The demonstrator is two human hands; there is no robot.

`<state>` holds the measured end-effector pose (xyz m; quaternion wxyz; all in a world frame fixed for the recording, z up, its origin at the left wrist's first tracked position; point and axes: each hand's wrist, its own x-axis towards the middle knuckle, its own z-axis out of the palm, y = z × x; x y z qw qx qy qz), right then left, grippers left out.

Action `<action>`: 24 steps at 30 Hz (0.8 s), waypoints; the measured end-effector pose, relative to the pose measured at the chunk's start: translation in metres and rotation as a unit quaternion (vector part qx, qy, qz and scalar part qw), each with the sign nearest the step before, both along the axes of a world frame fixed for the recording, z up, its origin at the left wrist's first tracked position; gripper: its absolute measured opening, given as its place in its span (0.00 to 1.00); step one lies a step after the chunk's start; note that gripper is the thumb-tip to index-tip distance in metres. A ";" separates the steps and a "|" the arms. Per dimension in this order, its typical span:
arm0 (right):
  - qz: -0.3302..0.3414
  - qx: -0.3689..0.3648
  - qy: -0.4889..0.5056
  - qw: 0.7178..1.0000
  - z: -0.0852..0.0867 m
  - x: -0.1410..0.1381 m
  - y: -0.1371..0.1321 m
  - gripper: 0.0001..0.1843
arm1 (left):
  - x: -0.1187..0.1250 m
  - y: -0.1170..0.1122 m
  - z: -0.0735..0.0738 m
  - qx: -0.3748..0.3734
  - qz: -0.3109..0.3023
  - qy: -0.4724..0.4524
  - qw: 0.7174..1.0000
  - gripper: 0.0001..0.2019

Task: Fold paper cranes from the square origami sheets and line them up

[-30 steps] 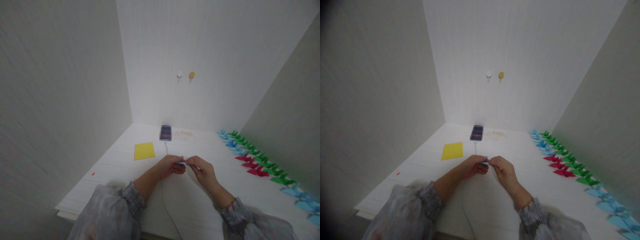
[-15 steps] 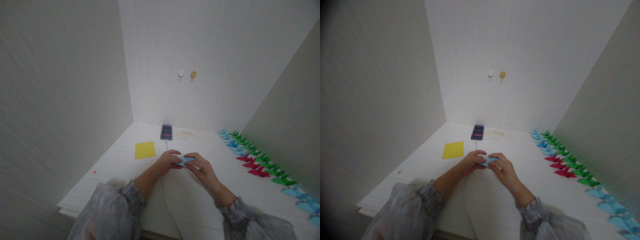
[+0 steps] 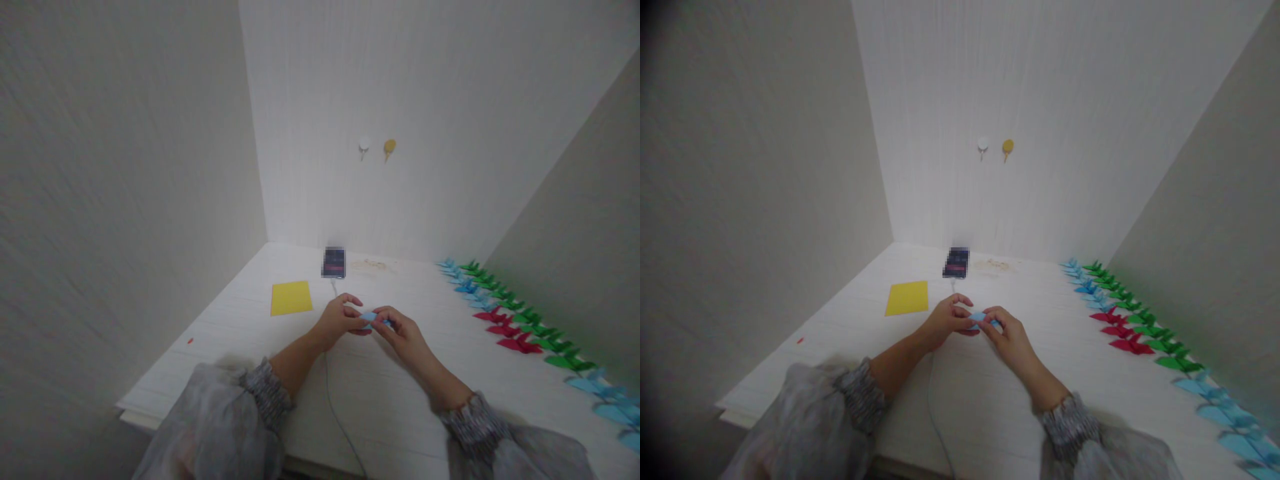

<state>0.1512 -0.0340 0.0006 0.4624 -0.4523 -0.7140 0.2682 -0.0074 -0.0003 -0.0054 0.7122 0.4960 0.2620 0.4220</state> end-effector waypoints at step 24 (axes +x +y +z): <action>-0.019 -0.088 0.107 0.990 0.005 0.000 -0.002 0.09 | 0.001 -0.003 0.006 0.028 0.017 0.038 0.999 0.22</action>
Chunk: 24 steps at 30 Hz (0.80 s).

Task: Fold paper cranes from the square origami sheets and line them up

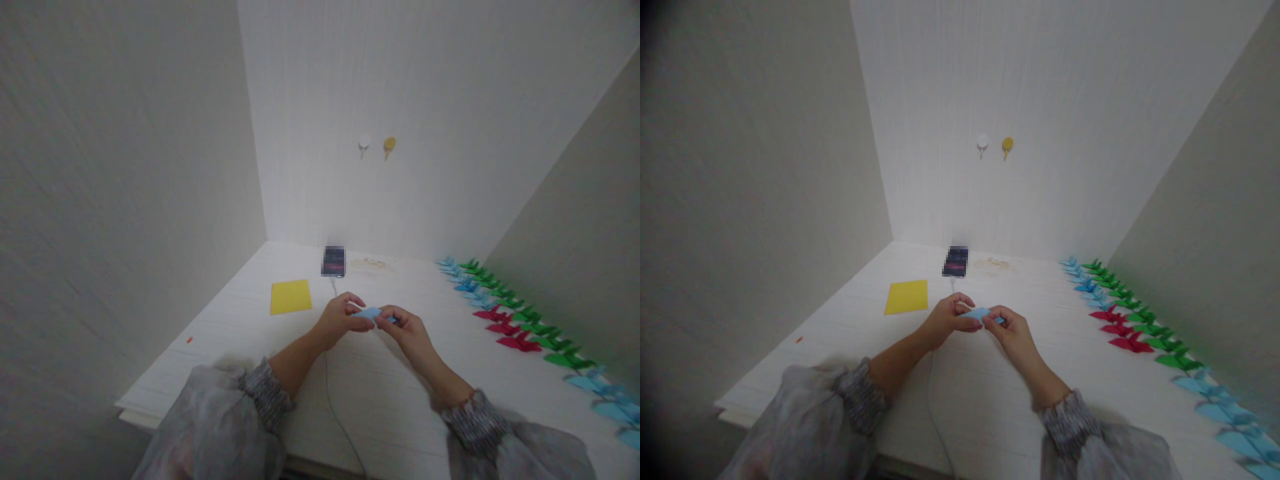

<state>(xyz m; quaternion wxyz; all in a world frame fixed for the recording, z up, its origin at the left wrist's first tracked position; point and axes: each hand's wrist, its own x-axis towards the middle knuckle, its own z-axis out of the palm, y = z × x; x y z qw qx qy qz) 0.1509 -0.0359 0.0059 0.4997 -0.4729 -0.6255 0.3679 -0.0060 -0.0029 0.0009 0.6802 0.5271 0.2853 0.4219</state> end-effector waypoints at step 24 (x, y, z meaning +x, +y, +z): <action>-0.030 -0.057 0.034 0.997 0.000 -0.001 0.000 0.09 | 0.000 0.002 -0.005 0.003 0.038 -0.022 0.999 0.18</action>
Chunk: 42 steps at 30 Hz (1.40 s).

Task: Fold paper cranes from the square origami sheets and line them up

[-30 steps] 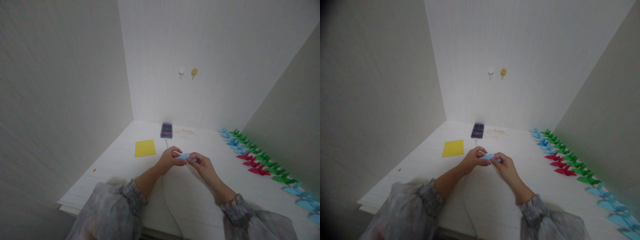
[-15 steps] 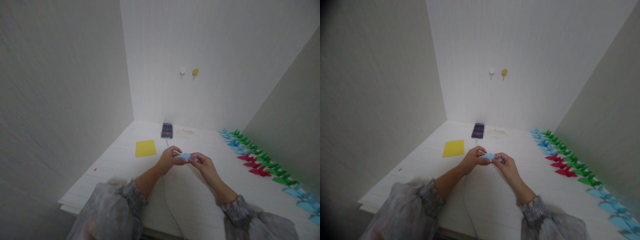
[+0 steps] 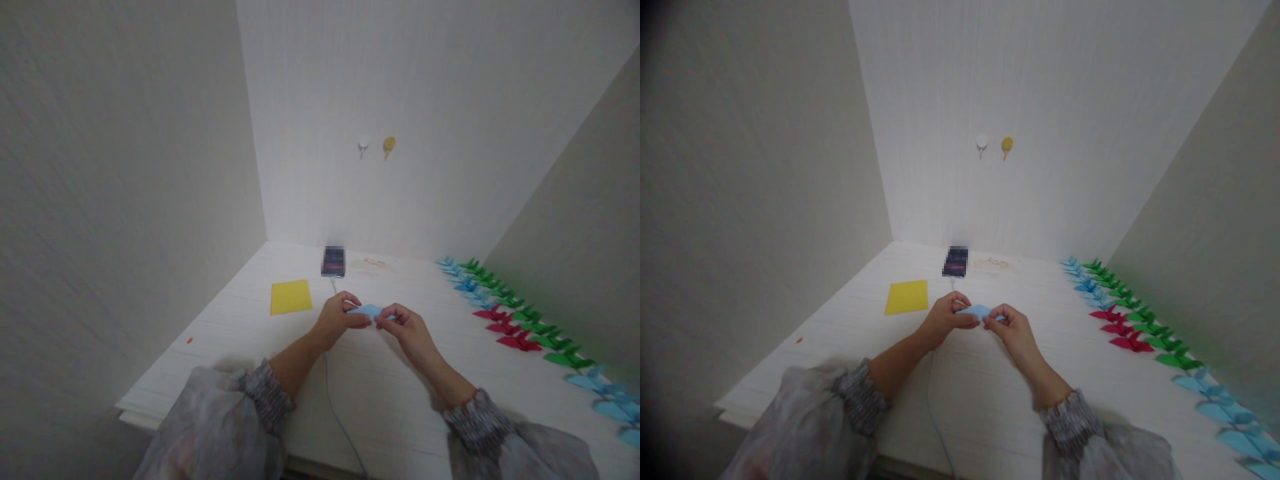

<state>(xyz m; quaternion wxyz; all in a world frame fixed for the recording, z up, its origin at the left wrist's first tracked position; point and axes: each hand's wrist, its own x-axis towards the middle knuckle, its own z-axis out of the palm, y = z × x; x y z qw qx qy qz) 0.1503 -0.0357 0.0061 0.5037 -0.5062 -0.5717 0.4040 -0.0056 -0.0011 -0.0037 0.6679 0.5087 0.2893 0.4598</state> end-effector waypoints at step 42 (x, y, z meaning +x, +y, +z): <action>0.115 -0.080 0.126 0.982 0.007 0.008 -0.001 0.35 | -0.005 0.002 0.004 -0.007 -0.046 0.039 0.998 0.22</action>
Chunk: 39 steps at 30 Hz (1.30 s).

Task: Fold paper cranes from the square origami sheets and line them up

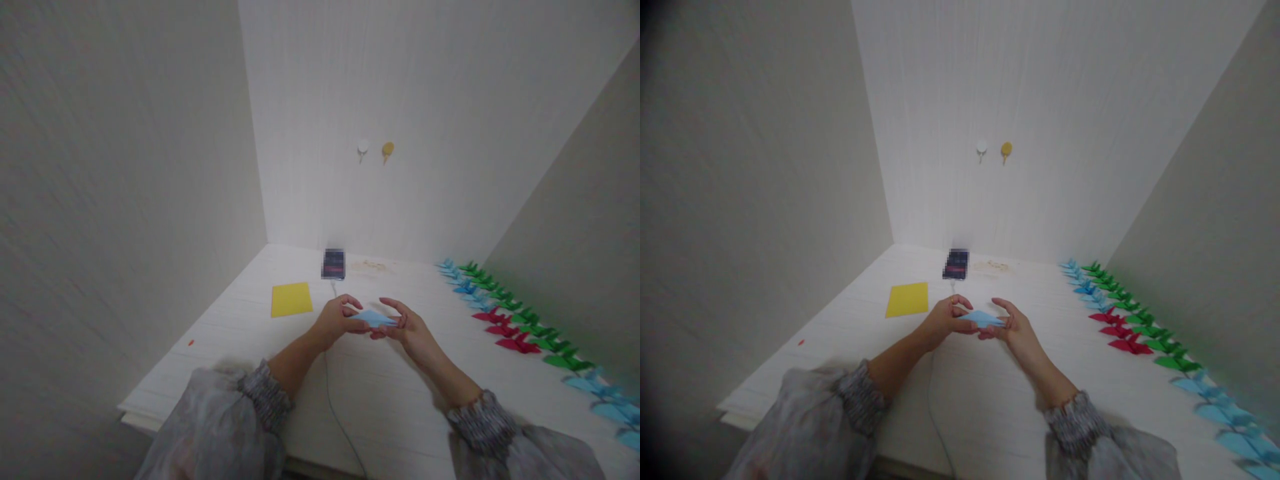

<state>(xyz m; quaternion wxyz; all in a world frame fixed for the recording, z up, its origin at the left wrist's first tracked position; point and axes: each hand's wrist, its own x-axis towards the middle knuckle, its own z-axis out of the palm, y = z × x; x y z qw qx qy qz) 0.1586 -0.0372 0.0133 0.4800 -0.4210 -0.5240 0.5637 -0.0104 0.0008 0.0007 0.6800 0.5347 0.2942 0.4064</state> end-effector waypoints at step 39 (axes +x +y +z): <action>-0.037 0.250 -0.172 0.952 0.003 -0.005 -0.009 0.10 | 0.003 -0.003 0.004 -0.076 -0.020 -0.077 0.994 0.25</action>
